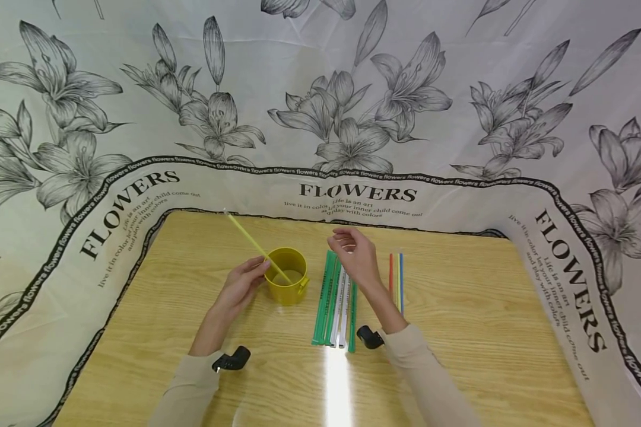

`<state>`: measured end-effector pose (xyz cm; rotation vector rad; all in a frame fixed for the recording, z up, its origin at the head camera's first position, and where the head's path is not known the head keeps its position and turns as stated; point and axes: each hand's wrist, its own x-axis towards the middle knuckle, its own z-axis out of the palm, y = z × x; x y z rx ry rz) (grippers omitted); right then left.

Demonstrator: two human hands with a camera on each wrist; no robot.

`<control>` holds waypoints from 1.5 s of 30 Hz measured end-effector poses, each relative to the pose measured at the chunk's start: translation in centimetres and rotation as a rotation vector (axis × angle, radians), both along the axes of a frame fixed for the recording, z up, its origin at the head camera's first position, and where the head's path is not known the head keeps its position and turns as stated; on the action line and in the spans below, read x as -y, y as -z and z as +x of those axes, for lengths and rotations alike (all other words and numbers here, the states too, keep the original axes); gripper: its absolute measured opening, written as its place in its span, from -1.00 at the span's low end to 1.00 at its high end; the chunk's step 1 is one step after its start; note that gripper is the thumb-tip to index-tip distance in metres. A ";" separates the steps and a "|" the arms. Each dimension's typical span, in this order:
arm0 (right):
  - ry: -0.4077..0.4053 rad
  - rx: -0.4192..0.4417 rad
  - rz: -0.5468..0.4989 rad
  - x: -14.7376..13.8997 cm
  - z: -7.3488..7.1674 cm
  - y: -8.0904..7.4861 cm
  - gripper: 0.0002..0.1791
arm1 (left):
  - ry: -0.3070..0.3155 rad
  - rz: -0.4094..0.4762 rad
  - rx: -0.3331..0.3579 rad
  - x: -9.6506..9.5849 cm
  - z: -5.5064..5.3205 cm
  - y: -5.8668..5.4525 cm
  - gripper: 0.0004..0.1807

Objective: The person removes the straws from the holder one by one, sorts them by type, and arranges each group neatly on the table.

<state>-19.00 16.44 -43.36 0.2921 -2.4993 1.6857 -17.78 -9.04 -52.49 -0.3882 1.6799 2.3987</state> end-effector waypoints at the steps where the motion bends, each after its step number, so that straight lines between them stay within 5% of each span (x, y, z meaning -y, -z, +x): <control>1: -0.006 -0.001 -0.010 0.2 -0.1 -0.1 -0.66 | 0.000 0.000 -0.003 0.0 0.0 0.0 -0.52; 12: -0.063 -0.052 -0.061 2.8 -0.6 -0.2 -0.70 | 0.005 0.008 -0.003 0.2 0.0 0.0 -0.52; 23: -0.119 -0.096 -0.081 4.9 -2.7 3.8 -0.68 | 0.014 0.011 -0.002 0.3 0.0 0.2 -0.49; 45: -0.268 -0.120 -0.053 10.5 -2.2 4.6 -0.67 | 0.004 0.026 -0.013 0.2 -0.2 0.1 -0.55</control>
